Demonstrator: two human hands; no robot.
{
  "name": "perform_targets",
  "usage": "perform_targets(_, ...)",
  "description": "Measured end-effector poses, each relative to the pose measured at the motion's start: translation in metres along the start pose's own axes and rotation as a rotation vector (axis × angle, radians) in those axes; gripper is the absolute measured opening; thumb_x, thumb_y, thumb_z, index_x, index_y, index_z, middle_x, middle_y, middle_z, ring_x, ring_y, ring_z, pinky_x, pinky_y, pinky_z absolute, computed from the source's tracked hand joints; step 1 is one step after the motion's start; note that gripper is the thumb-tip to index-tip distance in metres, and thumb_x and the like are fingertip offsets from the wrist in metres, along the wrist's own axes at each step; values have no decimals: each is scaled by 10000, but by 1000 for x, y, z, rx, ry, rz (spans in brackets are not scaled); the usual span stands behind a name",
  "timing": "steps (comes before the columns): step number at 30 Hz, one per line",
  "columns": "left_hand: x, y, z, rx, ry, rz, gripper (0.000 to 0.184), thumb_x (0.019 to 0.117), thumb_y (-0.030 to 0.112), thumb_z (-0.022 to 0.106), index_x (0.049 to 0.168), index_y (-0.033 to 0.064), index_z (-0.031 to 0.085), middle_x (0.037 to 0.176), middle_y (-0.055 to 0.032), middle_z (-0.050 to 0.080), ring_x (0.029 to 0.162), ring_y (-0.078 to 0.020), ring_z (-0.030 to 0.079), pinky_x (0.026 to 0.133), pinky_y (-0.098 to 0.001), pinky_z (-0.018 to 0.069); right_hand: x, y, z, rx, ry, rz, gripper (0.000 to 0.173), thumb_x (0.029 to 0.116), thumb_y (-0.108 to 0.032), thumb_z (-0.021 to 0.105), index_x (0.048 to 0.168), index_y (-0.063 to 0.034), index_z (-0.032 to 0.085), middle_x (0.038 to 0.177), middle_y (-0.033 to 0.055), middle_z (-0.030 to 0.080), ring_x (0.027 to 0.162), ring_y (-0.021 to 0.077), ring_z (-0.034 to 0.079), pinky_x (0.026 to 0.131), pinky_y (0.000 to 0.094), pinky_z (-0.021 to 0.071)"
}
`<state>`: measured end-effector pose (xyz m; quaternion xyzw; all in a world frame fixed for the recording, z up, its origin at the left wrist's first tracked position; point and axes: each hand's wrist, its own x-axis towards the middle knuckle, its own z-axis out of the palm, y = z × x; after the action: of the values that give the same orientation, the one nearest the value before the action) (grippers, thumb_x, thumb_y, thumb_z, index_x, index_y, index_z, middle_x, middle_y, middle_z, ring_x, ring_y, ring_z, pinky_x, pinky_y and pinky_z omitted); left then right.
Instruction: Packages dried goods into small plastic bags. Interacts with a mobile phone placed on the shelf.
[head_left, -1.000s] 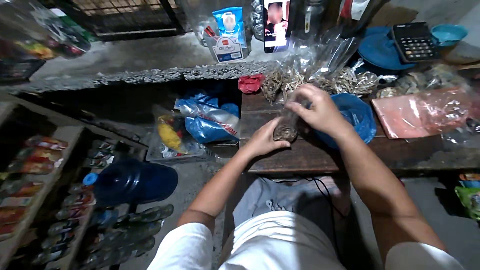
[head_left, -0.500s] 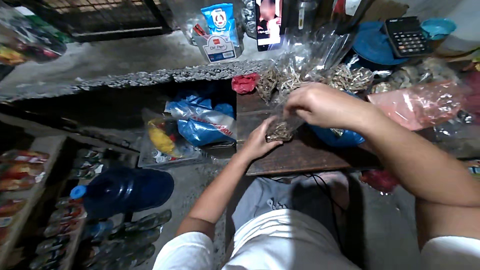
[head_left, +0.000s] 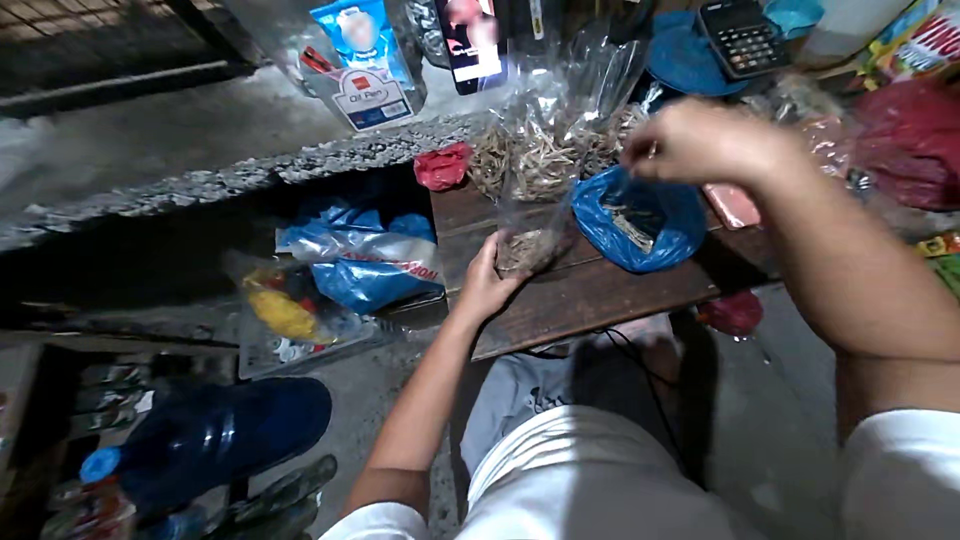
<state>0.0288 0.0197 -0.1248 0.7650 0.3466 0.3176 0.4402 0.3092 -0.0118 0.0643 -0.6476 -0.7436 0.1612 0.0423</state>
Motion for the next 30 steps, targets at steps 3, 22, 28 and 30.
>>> perform_targets(3,3,0,-1,-14,1,-8,705,859,48,777,1465,-28,424,1358,-212,597,1200,-225,630,1038,-395,509,12,33,62,-104,-330,185,520,894,-73,770,1383,-15,603,1267,322,620,1189,527,582,988,722,421)
perform_targets(22,2,4,0,-64,33,-46,724,848,9,765,1471,-40,400,1272,-191,629,1081,-129,653,950,-296,536,21,54,61,112,-146,115,260,979,-14,621,1233,28,656,1109,275,674,1068,456,638,953,653,458)
perform_targets(28,2,3,1,-53,37,-47,728,827,-10,766,1461,-35,410,1199,-176,652,1001,-126,662,886,-306,554,17,59,59,118,-181,178,481,901,-85,772,1354,-43,618,1289,298,616,1222,486,575,1026,686,415)
perform_targets(30,2,1,1,-62,35,-44,724,823,-6,771,1453,-37,415,1196,-175,648,992,-121,660,879,-300,555,21,55,71,34,-206,224,636,881,-235,816,1454,-135,557,1367,342,526,1195,547,553,953,742,419)
